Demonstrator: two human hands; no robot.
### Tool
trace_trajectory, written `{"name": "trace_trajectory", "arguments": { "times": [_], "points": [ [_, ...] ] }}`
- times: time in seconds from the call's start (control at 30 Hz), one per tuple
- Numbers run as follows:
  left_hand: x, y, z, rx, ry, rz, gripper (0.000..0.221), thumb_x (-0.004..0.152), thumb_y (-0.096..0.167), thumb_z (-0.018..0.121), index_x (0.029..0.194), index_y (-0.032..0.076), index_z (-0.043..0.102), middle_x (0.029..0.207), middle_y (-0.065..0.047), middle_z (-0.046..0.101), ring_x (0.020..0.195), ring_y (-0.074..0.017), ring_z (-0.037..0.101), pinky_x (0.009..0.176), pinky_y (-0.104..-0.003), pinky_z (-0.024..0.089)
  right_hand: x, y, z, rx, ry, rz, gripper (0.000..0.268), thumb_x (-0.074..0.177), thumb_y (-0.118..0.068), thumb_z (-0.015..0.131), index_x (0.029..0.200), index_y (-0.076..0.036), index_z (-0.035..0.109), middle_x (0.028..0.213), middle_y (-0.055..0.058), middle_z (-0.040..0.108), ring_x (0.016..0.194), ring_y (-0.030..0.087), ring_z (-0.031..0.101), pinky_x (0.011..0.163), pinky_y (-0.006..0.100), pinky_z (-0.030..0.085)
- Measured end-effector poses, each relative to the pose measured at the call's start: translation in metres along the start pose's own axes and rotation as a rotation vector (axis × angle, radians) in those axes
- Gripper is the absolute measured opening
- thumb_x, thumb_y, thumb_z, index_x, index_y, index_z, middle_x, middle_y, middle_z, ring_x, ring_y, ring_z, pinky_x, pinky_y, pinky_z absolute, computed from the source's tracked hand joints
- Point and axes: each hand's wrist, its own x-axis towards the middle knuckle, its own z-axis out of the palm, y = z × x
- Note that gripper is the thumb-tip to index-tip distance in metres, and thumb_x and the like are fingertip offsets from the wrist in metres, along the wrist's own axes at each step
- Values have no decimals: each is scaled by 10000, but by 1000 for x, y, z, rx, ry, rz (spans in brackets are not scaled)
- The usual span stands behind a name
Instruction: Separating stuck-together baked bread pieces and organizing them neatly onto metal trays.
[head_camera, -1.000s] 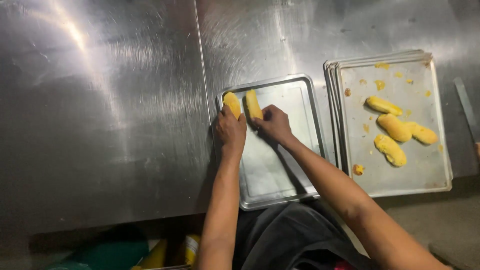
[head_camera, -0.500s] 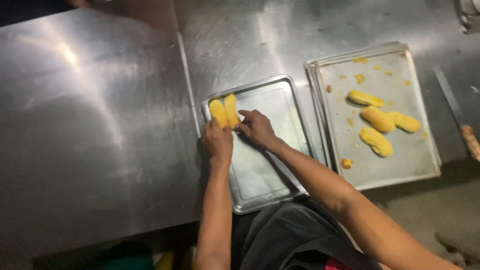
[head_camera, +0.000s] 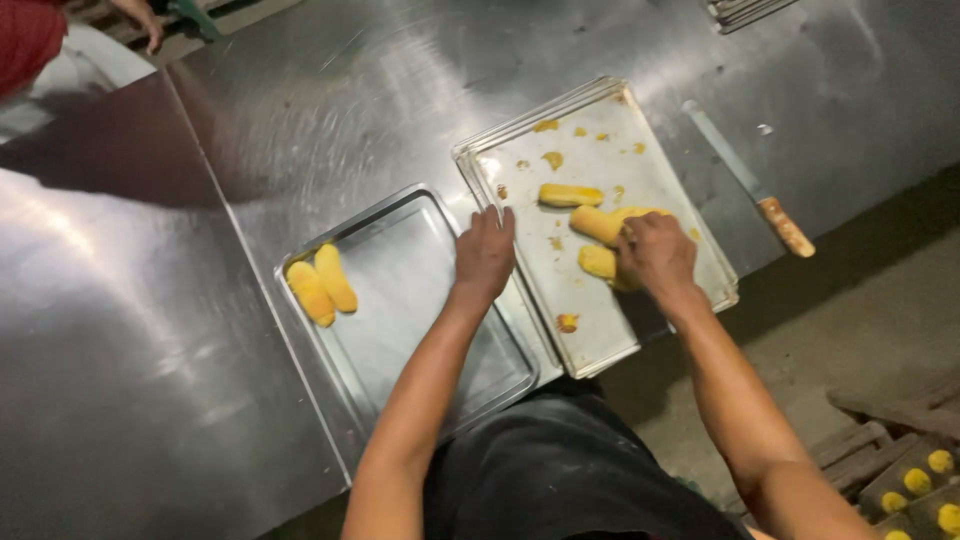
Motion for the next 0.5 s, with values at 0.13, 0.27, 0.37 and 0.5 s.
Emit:
{"name": "trace_trajectory", "arguments": {
  "times": [0.13,0.27,0.37,0.5],
  "points": [
    [48,32,53,102,7,193,477,704,27,665,1178,-20,662,1116,-185,644,977,-344,636,611,-410,561,21,-25,-17,8,-179,10,243,823,-270,809,960,-86,725,985,136,685,959,358,647,752,493,545],
    [59,29,93,74,-104,145,251,814,43,687,1064,24,675,1019,-128,653,967,-317,651,683,-423,569,28,-26,-7,23,-123,-86,348,750,-261,793,1020,-64,696,998,143,664,982,356,618,759,493,520],
    [40,26,63,-68,-48,0,223,808,71,722,1028,49,692,973,-124,667,938,-323,665,728,-440,578,28,-16,1,-11,-140,-87,266,776,-239,783,959,-72,687,999,139,663,992,351,616,766,500,507],
    [-21,0,21,-431,223,-385,285,795,98,782,1068,37,726,934,-146,702,842,-293,700,743,-411,587,15,5,17,151,71,-78,254,829,-204,790,978,-45,660,941,161,637,923,368,616,781,495,503]
  ]
}}
